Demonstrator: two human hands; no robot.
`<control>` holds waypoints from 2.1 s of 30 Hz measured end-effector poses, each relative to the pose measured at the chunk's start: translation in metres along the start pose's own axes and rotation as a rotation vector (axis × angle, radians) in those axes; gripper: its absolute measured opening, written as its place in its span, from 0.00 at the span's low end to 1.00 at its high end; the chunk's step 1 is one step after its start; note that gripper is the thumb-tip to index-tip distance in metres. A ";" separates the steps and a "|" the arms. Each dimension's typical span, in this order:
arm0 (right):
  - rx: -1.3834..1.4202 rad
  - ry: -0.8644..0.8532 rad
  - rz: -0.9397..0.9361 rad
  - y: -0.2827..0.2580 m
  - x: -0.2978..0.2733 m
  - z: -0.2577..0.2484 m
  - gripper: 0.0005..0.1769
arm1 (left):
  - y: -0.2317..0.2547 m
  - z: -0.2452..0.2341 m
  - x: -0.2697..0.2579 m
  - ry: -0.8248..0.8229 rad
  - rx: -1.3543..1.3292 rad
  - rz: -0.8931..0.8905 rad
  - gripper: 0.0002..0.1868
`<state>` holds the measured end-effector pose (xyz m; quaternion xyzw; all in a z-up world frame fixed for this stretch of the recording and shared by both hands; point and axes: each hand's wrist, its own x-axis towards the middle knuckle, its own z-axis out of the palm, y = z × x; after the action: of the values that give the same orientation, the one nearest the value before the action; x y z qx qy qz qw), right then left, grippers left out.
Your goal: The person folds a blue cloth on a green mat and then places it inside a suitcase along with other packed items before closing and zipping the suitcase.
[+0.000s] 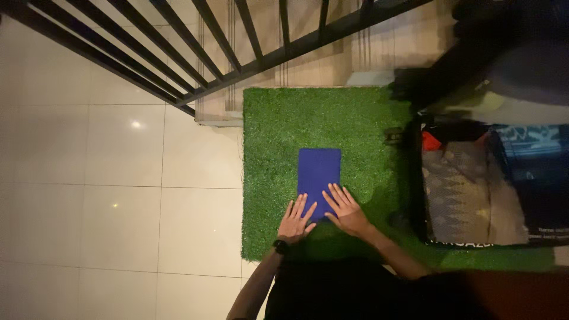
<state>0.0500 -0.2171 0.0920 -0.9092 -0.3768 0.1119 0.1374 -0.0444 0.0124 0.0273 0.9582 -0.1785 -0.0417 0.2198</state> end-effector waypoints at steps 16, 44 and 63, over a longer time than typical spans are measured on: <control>0.113 -0.037 -0.086 -0.014 -0.047 0.012 0.17 | -0.011 -0.003 0.017 -0.080 -0.067 -0.113 0.24; 0.999 -0.247 0.759 0.113 0.104 -0.003 0.37 | -0.088 0.023 0.156 0.051 -1.305 -0.597 0.29; 0.977 -0.092 0.488 0.096 0.058 0.056 0.67 | -0.093 0.031 0.119 -0.154 -2.359 0.463 0.72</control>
<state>0.1349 -0.2313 0.0014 -0.7948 -0.0649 0.3422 0.4970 0.0917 0.0357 -0.0411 0.1074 -0.2109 -0.1960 0.9516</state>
